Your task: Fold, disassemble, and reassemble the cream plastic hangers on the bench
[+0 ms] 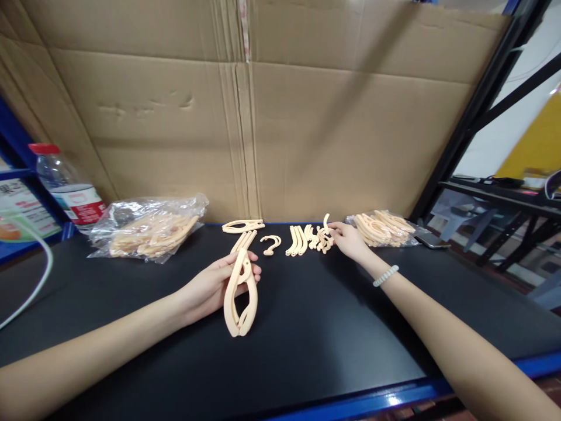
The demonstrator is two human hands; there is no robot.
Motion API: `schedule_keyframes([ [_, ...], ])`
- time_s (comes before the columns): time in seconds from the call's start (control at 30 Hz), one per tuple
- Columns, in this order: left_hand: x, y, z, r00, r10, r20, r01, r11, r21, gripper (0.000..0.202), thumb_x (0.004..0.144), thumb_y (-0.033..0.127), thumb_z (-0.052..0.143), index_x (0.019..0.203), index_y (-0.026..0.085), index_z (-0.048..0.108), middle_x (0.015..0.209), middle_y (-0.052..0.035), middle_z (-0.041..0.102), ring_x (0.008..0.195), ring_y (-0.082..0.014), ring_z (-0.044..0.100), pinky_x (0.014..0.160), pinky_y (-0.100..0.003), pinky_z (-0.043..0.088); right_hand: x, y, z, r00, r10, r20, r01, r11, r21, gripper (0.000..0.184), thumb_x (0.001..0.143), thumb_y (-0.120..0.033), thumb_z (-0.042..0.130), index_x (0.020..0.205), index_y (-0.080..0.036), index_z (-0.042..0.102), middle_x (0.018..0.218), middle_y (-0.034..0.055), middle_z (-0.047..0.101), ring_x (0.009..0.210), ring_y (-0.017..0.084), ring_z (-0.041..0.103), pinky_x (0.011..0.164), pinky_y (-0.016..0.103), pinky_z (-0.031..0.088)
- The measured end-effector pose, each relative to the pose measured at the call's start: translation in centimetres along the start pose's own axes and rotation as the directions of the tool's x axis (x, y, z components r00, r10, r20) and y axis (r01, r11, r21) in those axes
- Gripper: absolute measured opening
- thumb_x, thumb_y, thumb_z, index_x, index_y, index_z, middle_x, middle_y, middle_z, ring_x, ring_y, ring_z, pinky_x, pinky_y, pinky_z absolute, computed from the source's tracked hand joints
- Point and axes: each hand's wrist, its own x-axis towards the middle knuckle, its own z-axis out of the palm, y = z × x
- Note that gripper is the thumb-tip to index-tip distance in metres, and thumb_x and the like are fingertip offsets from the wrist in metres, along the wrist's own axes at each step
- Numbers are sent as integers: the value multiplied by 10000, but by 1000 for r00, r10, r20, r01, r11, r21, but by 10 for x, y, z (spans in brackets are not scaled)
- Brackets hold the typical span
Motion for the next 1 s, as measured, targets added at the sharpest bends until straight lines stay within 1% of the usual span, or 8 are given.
schedule_keyframes([
  [0.37, -1, 2, 5, 999, -6, -49, 6, 1000, 1, 235, 895, 30, 477, 872, 114, 696, 776, -84, 694, 709, -151, 675, 710, -250, 551, -6, -2, 13, 983, -174, -59, 163, 974, -157, 233, 840, -289, 487, 903, -129, 643, 523, -23, 481, 490, 145, 448, 512, 273, 311],
  [0.47, -2, 3, 6, 998, -5, -68, 5, 1000, 2, 236, 889, 30, 487, 881, 114, 708, 798, -76, 689, 716, -151, 675, 705, -247, 550, -18, -19, 16, 972, -226, -63, 216, 967, -139, 246, 880, -316, 466, 928, -137, 626, 556, -15, 508, 503, 146, 466, 515, 272, 346],
  [0.57, -1, 3, 6, 996, 2, -90, -2, 1000, -2, 235, 884, 32, 497, 884, 118, 716, 798, -63, 680, 710, -142, 669, 692, -237, 544, -43, -53, 24, 932, -360, -41, 356, 931, -83, 212, 910, -302, 474, 1007, -171, 610, 758, 34, 619, 671, 161, 561, 638, 285, 442],
  [0.67, -1, 2, 6, 995, 10, -103, -11, 1000, -2, 234, 884, 44, 501, 897, 128, 719, 793, -52, 674, 678, -126, 651, 664, -225, 529, -77, -93, 33, 688, -723, 55, 724, 689, 2, 182, 925, -224, 500, 1076, -189, 596, 966, 81, 641, 909, 197, 569, 826, 358, 460],
  [0.73, -1, 1, 5, 996, 16, -91, -16, 1000, 4, 225, 881, 57, 510, 910, 135, 719, 789, -49, 674, 654, -120, 636, 654, -227, 520, -96, -113, 36, 543, -811, 220, 819, 569, 75, 200, 933, -204, 509, 1117, -192, 586, 1018, 82, 632, 926, 184, 550, 837, 346, 458],
  [0.8, -1, 0, 4, 997, 21, -76, -20, 1000, 14, 199, 880, 83, 532, 923, 136, 719, 788, -48, 674, 645, -119, 625, 656, -232, 512, -109, -123, 39, 424, -833, 355, 885, 464, 32, 180, 940, -202, 503, 1092, -174, 594, 1034, 83, 634, 907, 185, 533, 819, 346, 448],
  [0.9, -1, 0, 3, 997, 19, -71, -18, 1000, 20, 158, 883, 141, 571, 949, 132, 715, 790, -53, 674, 660, -126, 617, 675, -242, 503, -114, -123, 43, 333, -826, 455, 941, 321, -105, 163, 959, -176, 462, 1017, -161, 614, 982, 66, 644, 887, 186, 516, 821, 356, 423],
  [1.0, -1, 0, 2, 998, -4, -61, 4, 1000, 2, 227, 927, 265, 541, 971, 120, 709, 816, -74, 679, 699, -151, 623, 700, -268, 505, -110, -118, 46, 341, -810, 478, 939, 319, -128, 167, 972, -210, 456, 983, -163, 616, 973, 61, 630, 907, 179, 513, 833, 346, 416],
])
